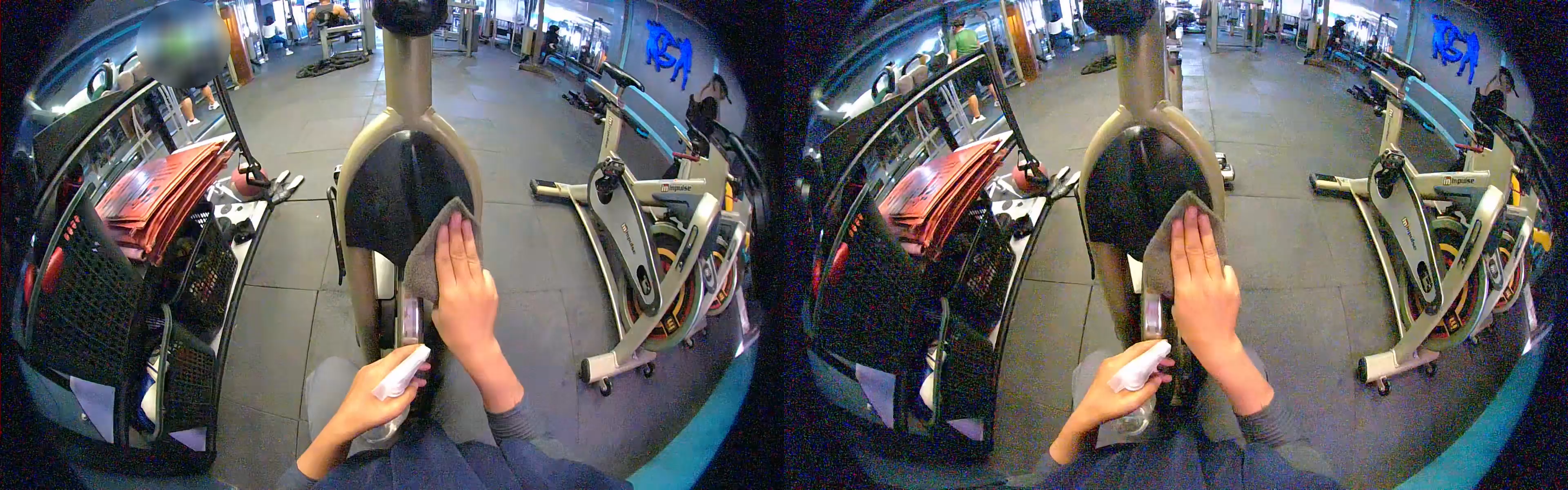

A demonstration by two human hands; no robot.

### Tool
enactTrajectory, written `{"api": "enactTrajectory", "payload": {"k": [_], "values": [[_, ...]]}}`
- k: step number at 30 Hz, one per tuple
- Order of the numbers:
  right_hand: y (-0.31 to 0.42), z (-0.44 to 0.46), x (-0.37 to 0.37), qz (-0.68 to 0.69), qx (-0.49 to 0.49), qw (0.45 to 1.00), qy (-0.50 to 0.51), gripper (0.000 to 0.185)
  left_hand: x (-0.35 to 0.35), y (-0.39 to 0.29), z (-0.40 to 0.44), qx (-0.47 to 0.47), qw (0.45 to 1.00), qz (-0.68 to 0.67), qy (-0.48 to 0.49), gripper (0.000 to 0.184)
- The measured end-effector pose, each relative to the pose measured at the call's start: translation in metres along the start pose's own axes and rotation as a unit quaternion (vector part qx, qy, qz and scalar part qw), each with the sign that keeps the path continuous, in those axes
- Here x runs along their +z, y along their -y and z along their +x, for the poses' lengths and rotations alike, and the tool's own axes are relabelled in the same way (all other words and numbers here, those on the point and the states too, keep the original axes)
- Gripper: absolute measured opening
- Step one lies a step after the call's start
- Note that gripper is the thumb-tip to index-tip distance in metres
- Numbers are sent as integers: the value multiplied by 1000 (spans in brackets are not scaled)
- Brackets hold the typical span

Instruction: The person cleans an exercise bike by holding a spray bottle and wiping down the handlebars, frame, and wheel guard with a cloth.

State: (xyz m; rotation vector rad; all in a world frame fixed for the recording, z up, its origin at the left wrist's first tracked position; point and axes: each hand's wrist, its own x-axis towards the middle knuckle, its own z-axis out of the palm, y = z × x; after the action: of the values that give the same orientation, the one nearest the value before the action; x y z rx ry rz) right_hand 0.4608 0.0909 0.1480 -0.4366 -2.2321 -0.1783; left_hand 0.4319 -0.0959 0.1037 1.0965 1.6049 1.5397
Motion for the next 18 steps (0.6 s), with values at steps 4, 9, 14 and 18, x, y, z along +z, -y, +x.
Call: {"api": "enactTrajectory", "payload": {"k": [4, 9, 14, 18], "values": [[1, 8, -1, 17, 6, 1000, 0, 69, 0, 0, -1, -16, 999, -28, 4, 53], [-6, 76, -9, -66, -23, 995, -69, 55, 1, -3, -2, -21, 999, -24, -5, 55], [-6, 78, -9, -86, -20, 994, -71, 54, 4, -1, -3, -17, 1000, -21, -12, 56], [1, 33, -9, -116, 14, 993, -6, 55, 3, -2, -4, -19, 1000, -2, -14, 56]]}}
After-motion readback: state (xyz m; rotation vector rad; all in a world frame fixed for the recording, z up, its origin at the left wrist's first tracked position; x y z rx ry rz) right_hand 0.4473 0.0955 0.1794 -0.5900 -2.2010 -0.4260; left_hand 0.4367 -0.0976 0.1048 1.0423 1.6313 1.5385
